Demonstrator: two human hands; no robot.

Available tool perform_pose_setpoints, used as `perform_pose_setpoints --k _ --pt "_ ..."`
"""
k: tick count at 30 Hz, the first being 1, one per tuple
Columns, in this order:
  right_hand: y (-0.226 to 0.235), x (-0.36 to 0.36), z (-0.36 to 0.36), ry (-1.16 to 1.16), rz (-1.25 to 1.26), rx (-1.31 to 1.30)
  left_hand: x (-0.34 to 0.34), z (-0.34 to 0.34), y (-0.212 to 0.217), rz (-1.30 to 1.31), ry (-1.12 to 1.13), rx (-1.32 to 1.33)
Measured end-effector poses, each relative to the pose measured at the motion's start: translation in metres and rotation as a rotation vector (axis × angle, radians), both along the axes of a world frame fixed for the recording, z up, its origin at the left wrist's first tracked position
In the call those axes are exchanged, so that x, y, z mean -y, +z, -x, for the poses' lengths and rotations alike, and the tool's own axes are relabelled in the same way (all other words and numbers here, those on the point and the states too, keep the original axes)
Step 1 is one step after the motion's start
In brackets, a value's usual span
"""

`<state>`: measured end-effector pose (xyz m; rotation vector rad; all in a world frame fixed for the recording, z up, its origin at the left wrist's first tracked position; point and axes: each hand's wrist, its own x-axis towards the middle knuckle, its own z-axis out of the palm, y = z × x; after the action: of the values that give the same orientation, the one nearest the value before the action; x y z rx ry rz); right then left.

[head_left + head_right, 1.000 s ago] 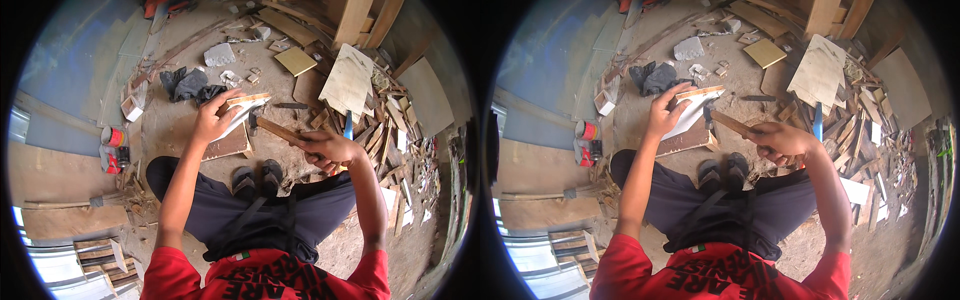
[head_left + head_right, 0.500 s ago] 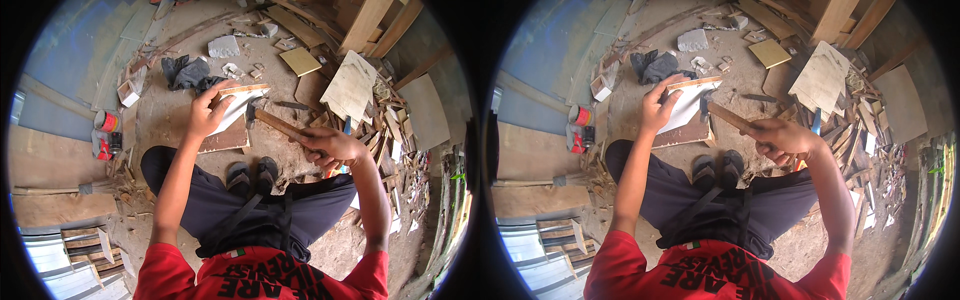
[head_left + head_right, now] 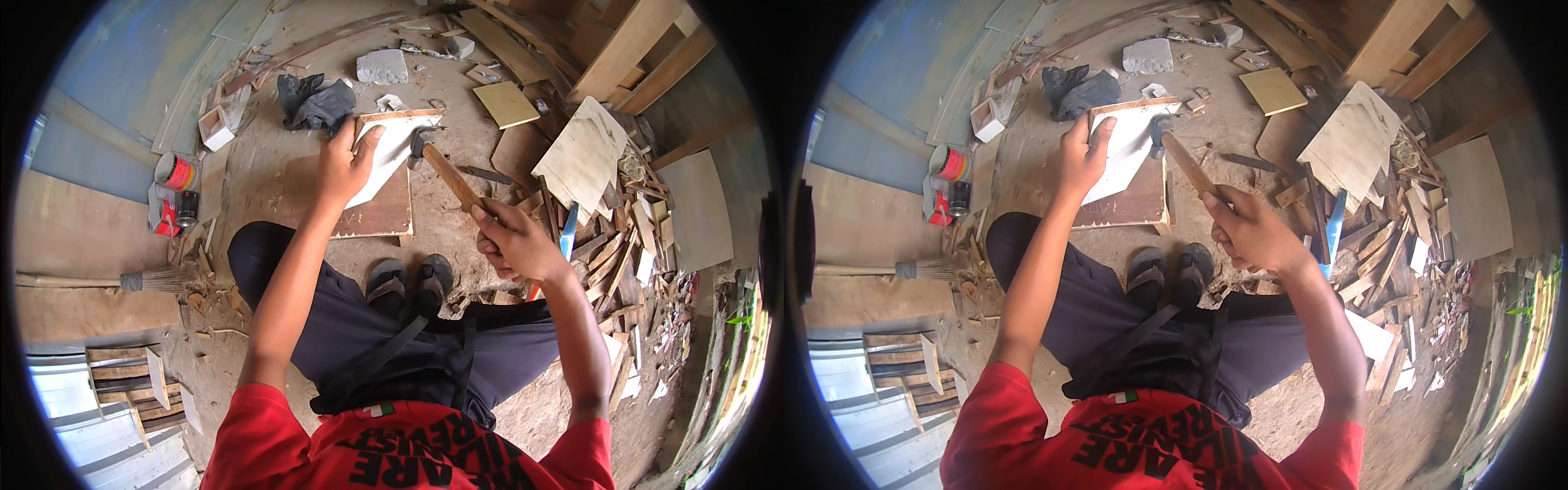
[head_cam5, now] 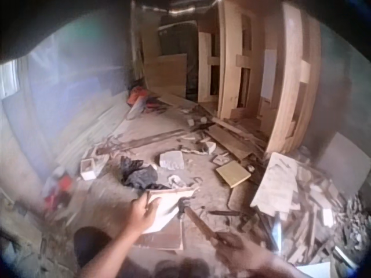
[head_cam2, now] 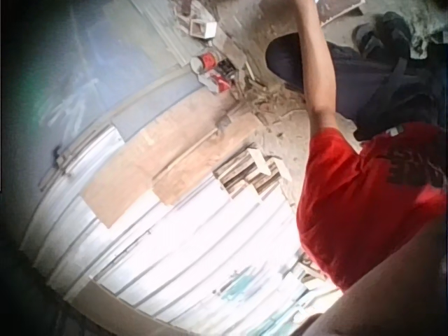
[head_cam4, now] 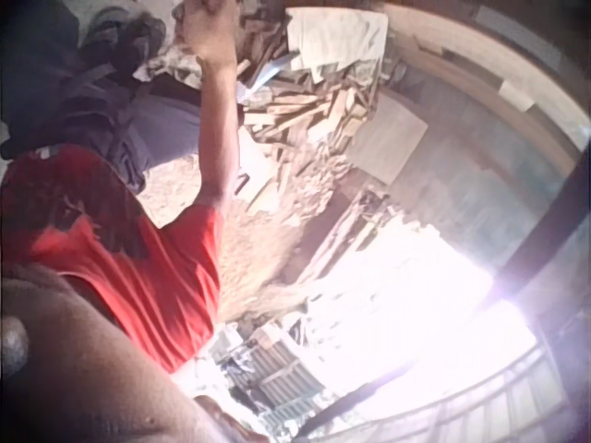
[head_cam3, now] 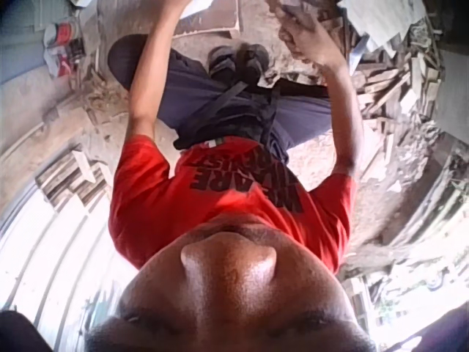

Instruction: The person sits on the floor and repeatedly strikes a white rectangular tile with a hammer. They rotate the tile to hit different areas and occasionally lift it to inspect the surface. The person places the tile down and continues hammering until the end of the clip.

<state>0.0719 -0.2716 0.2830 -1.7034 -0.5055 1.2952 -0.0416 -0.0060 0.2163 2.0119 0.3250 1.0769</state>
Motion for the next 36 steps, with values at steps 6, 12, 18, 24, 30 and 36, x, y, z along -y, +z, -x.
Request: perform_pose_setpoints --k 6,12,18,24,30,36 --pt "-0.051 -0.009 0.018 -0.045 -0.175 -0.143 -0.010 0.004 -0.005 -0.114 0.023 -0.021" --pt "-0.062 -0.009 0.026 -0.070 -0.213 -0.194 -0.016 0.003 -0.009 -0.148 0.029 0.003" --pt "-0.007 -0.017 0.016 -0.022 -0.103 -0.191 -0.030 0.007 -0.012 -0.099 0.076 0.083" --pt "-0.056 -0.055 0.056 -0.080 -0.248 -0.091 -0.043 0.013 -0.012 -0.028 0.164 0.132" --pt "-0.119 -0.084 0.085 -0.181 -0.355 -0.170 -0.055 0.025 -0.016 0.074 0.289 0.235" --pt "-0.184 -0.016 0.068 -0.284 -0.335 -0.018 -0.036 0.040 -0.010 -0.210 0.199 0.078"
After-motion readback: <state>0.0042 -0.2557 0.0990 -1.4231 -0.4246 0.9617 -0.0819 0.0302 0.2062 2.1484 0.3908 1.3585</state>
